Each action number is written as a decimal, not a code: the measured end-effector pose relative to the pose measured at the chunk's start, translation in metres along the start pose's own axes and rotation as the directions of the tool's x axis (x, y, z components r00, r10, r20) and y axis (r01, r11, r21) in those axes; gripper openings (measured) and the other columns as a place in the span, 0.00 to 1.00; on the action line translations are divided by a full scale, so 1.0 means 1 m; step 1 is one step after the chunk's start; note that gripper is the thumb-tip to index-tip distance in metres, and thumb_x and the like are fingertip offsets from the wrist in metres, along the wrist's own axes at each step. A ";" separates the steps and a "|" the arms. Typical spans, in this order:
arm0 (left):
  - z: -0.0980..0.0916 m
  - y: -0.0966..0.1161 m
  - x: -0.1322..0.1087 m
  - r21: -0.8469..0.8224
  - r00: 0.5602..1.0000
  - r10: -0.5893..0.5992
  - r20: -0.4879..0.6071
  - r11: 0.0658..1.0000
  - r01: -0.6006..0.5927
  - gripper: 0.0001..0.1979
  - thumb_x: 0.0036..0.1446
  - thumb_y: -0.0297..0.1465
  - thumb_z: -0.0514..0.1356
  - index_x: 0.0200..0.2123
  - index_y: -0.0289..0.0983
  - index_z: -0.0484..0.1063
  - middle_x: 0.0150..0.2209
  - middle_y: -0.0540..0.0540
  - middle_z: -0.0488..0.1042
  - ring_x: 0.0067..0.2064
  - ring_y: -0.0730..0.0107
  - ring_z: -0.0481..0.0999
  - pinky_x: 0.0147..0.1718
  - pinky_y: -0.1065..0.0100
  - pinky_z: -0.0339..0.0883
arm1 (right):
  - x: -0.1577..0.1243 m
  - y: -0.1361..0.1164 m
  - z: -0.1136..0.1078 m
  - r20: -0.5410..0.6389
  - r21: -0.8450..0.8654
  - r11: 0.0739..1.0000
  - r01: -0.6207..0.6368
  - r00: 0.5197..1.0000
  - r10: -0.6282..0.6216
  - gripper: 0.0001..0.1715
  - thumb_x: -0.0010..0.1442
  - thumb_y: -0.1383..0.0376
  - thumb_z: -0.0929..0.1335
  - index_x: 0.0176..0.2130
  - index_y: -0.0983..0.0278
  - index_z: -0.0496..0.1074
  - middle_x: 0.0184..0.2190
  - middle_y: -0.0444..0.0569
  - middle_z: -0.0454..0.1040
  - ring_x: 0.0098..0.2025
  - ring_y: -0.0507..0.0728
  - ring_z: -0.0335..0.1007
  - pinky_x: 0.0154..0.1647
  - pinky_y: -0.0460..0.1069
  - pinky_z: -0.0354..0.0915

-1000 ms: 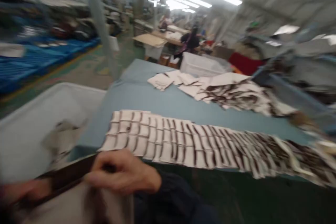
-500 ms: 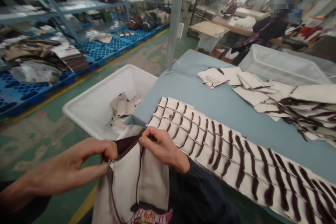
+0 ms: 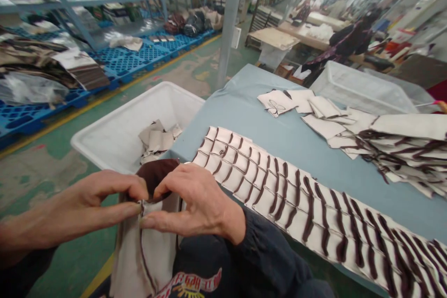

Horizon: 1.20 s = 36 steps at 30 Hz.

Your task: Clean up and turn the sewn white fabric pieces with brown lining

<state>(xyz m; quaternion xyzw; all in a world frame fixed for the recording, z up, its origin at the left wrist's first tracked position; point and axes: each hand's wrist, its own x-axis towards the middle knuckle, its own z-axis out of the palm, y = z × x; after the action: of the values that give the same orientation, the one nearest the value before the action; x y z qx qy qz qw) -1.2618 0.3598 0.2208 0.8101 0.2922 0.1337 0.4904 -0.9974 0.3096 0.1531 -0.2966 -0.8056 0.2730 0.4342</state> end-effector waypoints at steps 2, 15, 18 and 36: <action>0.000 0.002 0.003 -0.006 1.000 0.007 -0.005 1.000 -0.007 0.15 0.73 0.37 0.67 0.32 0.42 0.83 0.28 0.55 0.82 0.30 0.71 0.77 0.32 0.73 0.68 | 0.002 0.001 0.005 -0.007 0.017 1.000 -0.011 1.000 0.012 0.28 0.79 0.38 0.79 0.43 0.58 0.79 0.35 0.44 0.82 0.37 0.57 0.76 0.49 0.54 0.73; 0.006 -0.014 0.011 -0.049 0.993 -0.084 0.079 0.995 0.088 0.16 0.71 0.42 0.66 0.34 0.41 0.86 0.30 0.49 0.85 0.33 0.65 0.80 0.32 0.70 0.71 | -0.001 0.006 0.003 0.125 0.169 0.969 -0.180 0.979 0.160 0.15 0.80 0.55 0.78 0.43 0.58 0.76 0.37 0.43 0.83 0.38 0.55 0.77 0.46 0.51 0.75; 0.007 -0.016 0.012 -0.034 0.992 -0.110 0.070 0.993 0.112 0.16 0.69 0.42 0.65 0.33 0.40 0.86 0.29 0.48 0.83 0.31 0.64 0.78 0.30 0.70 0.69 | 0.000 0.008 0.003 0.051 0.105 0.989 -0.108 0.993 0.103 0.11 0.78 0.58 0.77 0.43 0.58 0.77 0.37 0.44 0.84 0.37 0.55 0.78 0.45 0.51 0.75; 0.013 -0.014 0.015 -0.051 0.988 -0.147 0.054 0.987 0.149 0.13 0.66 0.39 0.63 0.36 0.40 0.86 0.32 0.49 0.84 0.34 0.62 0.80 0.35 0.68 0.73 | 0.007 -0.001 -0.001 0.125 0.119 0.925 -0.362 0.929 0.348 0.11 0.69 0.63 0.76 0.35 0.58 0.74 0.31 0.40 0.81 0.31 0.52 0.72 0.35 0.48 0.66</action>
<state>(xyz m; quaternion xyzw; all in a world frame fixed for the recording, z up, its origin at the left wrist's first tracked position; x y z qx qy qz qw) -1.2487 0.3645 0.2010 0.7755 0.3355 0.0846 0.5282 -1.0001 0.3142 0.1575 -0.3923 -0.7384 0.4174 0.3559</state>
